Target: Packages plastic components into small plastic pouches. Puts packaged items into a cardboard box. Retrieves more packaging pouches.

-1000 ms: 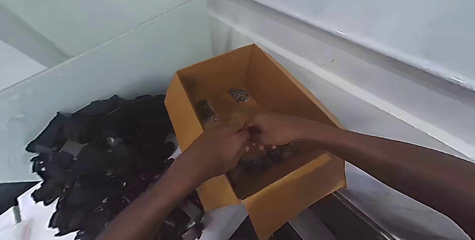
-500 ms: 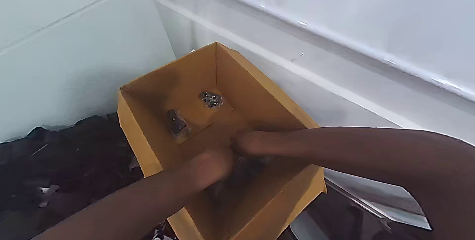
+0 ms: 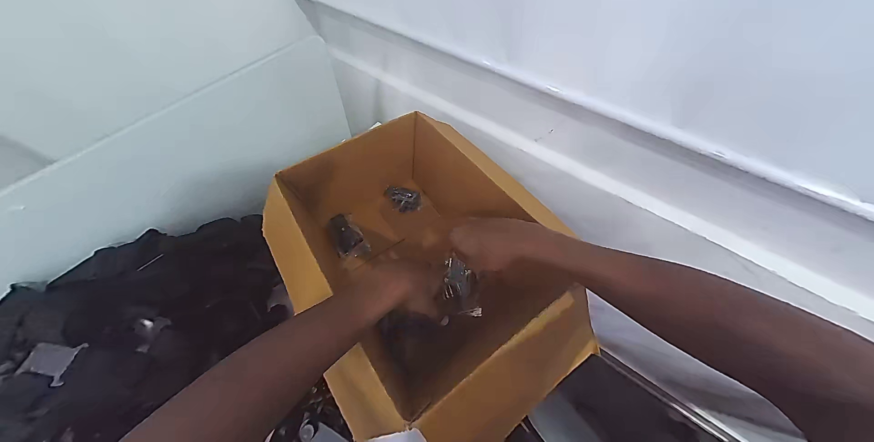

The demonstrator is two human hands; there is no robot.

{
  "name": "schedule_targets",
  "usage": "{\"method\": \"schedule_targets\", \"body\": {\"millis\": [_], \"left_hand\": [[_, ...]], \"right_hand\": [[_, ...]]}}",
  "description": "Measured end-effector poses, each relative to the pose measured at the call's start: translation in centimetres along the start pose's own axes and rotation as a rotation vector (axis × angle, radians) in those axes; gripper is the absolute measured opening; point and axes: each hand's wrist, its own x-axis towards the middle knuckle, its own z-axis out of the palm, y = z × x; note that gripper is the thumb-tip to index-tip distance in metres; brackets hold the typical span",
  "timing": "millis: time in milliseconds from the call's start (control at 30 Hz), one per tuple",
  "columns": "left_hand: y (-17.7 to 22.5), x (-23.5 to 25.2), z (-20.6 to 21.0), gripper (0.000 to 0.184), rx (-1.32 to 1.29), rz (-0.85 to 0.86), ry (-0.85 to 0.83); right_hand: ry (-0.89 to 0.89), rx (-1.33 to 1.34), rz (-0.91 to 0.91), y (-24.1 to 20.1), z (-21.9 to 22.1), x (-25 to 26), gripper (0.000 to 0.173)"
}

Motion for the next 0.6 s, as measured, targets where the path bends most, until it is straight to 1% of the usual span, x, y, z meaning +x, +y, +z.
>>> {"method": "schedule_targets", "body": {"millis": [33,67,100,167,233,267,333,367,433,500,600], "left_hand": [[0.0,-0.1,0.0,0.052,-0.081,0.026,0.016],[-0.1,-0.1,-0.1,0.05,-0.182,0.104,0.032],[-0.3,-0.1,-0.3,0.051,-0.285,0.19,0.038],[-0.7,-0.6,-0.6,0.058,-0.437,0.266,0.069],[-0.9,-2.4,-1.0,0.06,-0.577,0.279,0.1],[-0.8,-3.7,-1.2,0.06,-0.659,0.251,0.121],[-0.2,-7.2,-1.3,0.06,-0.818,0.161,0.214],[0.2,-9.1,-1.0,0.061,-0.878,0.123,0.288],[0.6,-12.7,0.6,0.061,-0.968,0.12,0.517],[1.2,-16.0,3.4,0.063,-1.063,0.157,0.773],[2.6,-20.8,8.5,0.075,-1.204,0.157,1.137]], "right_hand": [[0.034,0.012,-0.014,0.1,-0.3,-0.4,0.019],[0.055,0.017,-0.011,0.0,-0.7,-0.8,0.02],[0.065,0.023,0.013,-0.2,-1.1,-1.2,0.021],[0.1,0.083,0.047,-0.3,-1.6,-1.6,0.021],[0.152,0.262,0.109,-0.1,-1.6,-2.2,0.026],[0.176,0.388,0.146,-0.4,-1.6,-2.8,0.028],[0.299,0.658,0.134,-1.2,-1.2,-3.9,0.024],[0.38,0.782,0.104,-1.8,-0.7,-4.4,0.023],[0.507,1.013,0.024,-3.8,0.1,-5.5,0.024],[0.609,1.176,-0.057,-6.9,1.1,-6.5,0.026],[0.711,1.35,-0.15,-12.9,3.5,-7.1,0.028]]}}
